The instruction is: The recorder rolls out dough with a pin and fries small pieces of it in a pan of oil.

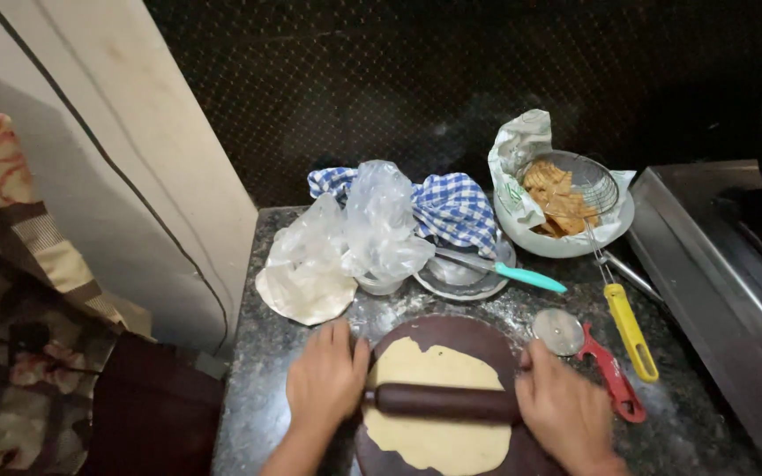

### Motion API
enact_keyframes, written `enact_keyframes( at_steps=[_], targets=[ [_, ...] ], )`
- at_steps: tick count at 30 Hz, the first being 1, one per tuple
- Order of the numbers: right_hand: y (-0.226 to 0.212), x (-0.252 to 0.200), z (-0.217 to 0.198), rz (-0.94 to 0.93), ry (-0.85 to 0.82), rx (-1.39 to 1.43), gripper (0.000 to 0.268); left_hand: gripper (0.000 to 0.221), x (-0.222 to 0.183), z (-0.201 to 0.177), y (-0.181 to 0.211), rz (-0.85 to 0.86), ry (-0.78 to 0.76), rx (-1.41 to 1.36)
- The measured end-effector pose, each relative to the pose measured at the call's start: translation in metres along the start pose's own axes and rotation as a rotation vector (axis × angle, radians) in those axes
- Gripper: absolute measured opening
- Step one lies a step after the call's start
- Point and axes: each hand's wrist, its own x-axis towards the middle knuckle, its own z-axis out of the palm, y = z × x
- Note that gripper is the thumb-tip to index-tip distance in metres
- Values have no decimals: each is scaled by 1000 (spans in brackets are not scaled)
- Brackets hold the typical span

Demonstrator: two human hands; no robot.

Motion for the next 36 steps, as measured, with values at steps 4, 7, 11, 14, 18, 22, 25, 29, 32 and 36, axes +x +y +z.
enact_keyframes(
  at_steps=[4, 7, 11, 14, 18, 22, 25, 29, 32, 36],
  targets=[
    [26, -51, 26, -2, -22, 43, 24, 32, -58, -8, -5, -10, -24, 99],
    [29, -69, 25, 9, -95, 7, 25, 31, -87, -6, -13, -23, -56, 142],
    [21, -62, 21, 47, -59, -1, 27, 30, -85, -6, -14, -65, -100, 93],
    [-7, -44, 10, 66, 159, 34, 16, 26, -50, -17, -13, -50, -73, -5],
    [-17, 2, 13, 76, 190, -10, 17, 27, 8, -8, -16, 14, -57, -54],
    [-24, 41, 13, 101, 230, 59, 19, 35, 61, 3, -15, 85, -54, -77],
    [-27, 61, 16, 51, 326, 69, 20, 36, 91, 11, -18, 149, -38, -129],
    [-32, 65, 13, 33, 351, 82, 21, 33, 93, 22, -27, 229, -38, -167],
    [-48, 40, -1, 139, 180, 18, 21, 31, 72, -3, -25, 152, -107, -145],
    [-56, -6, 1, 70, 232, 49, 16, 28, 11, -14, -42, 95, -117, -101]
  ],
)
